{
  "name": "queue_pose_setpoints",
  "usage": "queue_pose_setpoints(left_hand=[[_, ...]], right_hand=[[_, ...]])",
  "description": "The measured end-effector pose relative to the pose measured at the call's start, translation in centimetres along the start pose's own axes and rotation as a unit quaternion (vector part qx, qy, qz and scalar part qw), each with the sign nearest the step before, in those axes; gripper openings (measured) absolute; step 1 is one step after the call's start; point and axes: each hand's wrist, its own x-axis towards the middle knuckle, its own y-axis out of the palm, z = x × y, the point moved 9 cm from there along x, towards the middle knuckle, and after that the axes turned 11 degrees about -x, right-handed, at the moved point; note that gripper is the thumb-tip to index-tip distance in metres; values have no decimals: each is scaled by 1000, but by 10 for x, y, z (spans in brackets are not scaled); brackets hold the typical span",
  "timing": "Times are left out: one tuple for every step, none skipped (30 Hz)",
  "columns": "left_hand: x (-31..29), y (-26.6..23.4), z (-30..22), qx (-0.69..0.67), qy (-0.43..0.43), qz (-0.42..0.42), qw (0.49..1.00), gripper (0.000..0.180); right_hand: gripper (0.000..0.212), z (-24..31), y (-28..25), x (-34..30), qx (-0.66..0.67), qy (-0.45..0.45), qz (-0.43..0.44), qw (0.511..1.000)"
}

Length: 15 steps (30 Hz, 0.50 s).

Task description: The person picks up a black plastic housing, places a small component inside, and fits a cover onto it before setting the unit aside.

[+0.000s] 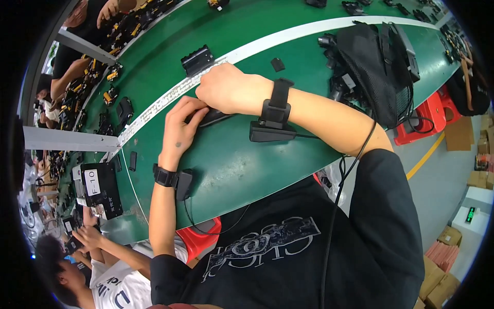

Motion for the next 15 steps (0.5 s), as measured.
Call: queue_pose_setpoints(left_hand=[[3,-1,-2,2,13,3,1000,11],[4,-7,-1,-3,16,8,1000,11],[8,-20,0,8,26,-12,1000,12],[14,-31,0,17,38,-31,999,14],[21,-44,13,7,-23,-61,998,18],[29,-56,22,1,-83,-91,992,23],[43,-54,21,-5,-78,-86,993,23],[53,-60,16,47,-72,-91,992,29],[61,-62,17,98,-70,-94,988,34],[63,-65,27,102,-77,-101,987,34],[67,-56,36,141,-50,-57,987,38],[73,-46,44,180,-17,-13,984,41],[77,-40,54,187,-18,-11,982,41],[78,-33,62,199,-26,-13,980,40],[80,-28,62,189,-10,-27,982,40]], right_hand=[[4,7,1,2,-6,-6,-11,1000],[6,14,1,3,-12,-10,-21,1000],[8,12,0,-3,-24,-14,-29,999],[8,4,0,-12,-30,-6,-22,999],[11,-4,-3,-21,-7,13,-36,999],[14,-10,-6,-25,15,31,-54,998],[17,-18,-10,-30,37,50,-71,996],[23,-34,-19,-40,30,80,-102,991],[30,-57,-27,-58,26,110,-130,985],[33,-72,-27,-69,17,122,-116,986],[37,-86,-26,-79,8,132,-104,986],[39,-95,-16,-88,4,133,-77,988],[41,-104,-3,-97,-2,133,-53,990],[39,-109,11,-107,19,127,-58,990],[38,-106,16,-108,43,114,-67,990]])
